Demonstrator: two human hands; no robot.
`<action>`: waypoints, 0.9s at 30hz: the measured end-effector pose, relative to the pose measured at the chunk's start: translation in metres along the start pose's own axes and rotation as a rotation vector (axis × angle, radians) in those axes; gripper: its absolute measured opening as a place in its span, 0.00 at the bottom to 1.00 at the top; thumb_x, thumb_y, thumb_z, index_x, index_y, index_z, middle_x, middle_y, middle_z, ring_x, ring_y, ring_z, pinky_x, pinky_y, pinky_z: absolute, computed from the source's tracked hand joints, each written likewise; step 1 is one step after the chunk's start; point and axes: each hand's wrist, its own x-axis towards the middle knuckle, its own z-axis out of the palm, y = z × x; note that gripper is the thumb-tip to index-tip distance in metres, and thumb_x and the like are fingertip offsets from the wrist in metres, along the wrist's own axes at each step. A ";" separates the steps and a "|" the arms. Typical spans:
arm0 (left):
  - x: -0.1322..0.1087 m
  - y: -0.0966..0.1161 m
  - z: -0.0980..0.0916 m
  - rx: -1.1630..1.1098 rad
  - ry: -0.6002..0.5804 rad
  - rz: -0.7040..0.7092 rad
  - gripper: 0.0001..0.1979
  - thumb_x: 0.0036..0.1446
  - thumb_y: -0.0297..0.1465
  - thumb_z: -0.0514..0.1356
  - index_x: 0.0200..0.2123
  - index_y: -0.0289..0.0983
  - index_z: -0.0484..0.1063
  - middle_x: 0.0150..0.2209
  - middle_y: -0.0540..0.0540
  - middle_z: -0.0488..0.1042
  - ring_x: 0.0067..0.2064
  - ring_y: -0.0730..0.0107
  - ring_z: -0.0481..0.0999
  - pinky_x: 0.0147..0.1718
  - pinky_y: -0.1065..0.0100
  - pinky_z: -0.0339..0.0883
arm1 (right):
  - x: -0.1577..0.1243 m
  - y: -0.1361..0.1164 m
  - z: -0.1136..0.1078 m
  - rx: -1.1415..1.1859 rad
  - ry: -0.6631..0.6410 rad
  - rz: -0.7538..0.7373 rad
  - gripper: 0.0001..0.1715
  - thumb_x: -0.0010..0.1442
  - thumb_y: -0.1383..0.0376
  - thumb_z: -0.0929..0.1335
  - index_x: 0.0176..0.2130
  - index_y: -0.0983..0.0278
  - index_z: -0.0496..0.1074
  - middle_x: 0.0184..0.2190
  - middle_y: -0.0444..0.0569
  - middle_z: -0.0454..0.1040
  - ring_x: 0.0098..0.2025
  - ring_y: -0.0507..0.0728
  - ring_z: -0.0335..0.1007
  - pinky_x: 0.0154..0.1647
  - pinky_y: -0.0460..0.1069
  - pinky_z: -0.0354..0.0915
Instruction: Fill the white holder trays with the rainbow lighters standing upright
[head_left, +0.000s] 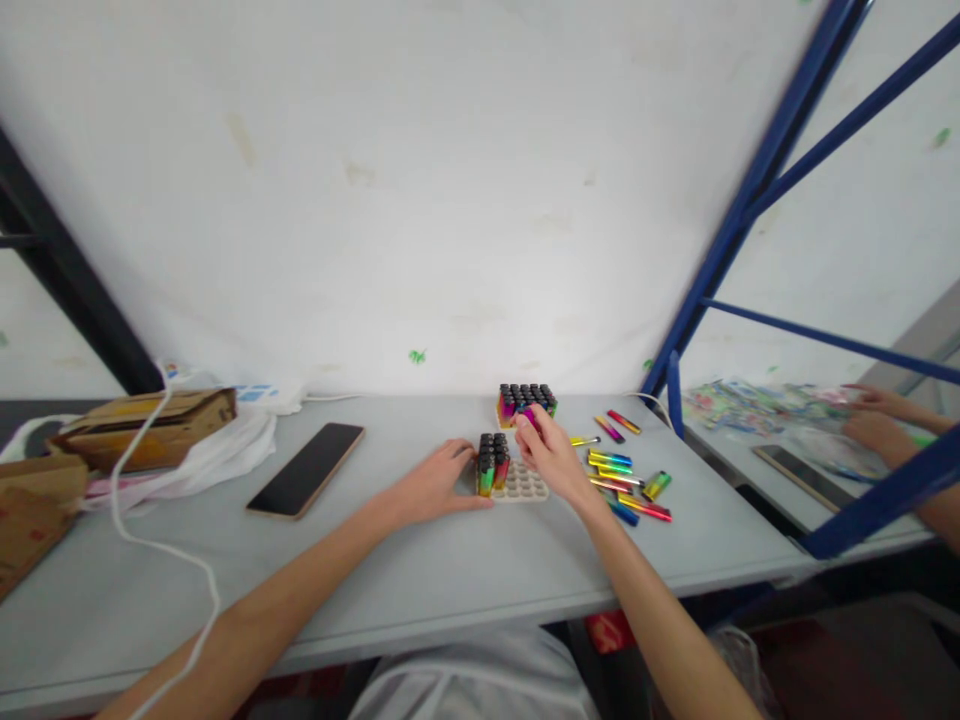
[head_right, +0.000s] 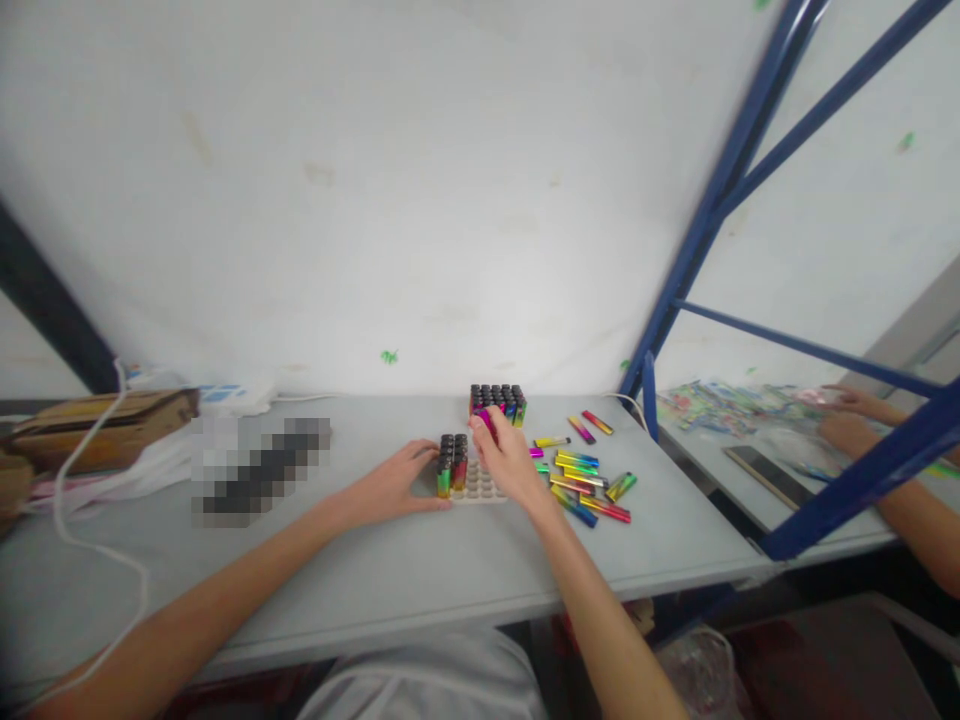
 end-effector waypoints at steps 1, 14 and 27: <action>0.000 0.000 0.001 -0.003 0.010 0.003 0.34 0.59 0.56 0.70 0.56 0.37 0.75 0.59 0.33 0.74 0.61 0.40 0.76 0.66 0.46 0.69 | -0.001 -0.005 -0.004 -0.028 -0.038 -0.028 0.25 0.75 0.41 0.61 0.40 0.58 0.67 0.26 0.41 0.69 0.26 0.54 0.64 0.30 0.48 0.62; 0.003 -0.003 0.001 0.017 0.007 -0.001 0.33 0.58 0.58 0.70 0.54 0.39 0.76 0.56 0.35 0.76 0.60 0.41 0.76 0.63 0.47 0.71 | -0.007 -0.030 -0.033 -0.299 -0.445 -0.138 0.22 0.73 0.47 0.69 0.40 0.62 0.81 0.30 0.47 0.82 0.31 0.58 0.76 0.34 0.48 0.64; 0.003 -0.002 0.000 0.016 0.000 0.011 0.36 0.59 0.59 0.69 0.56 0.37 0.75 0.56 0.34 0.76 0.60 0.41 0.76 0.62 0.48 0.71 | -0.008 -0.023 -0.029 -0.314 -0.531 -0.052 0.25 0.70 0.47 0.71 0.31 0.62 0.81 0.27 0.48 0.84 0.29 0.59 0.79 0.32 0.49 0.67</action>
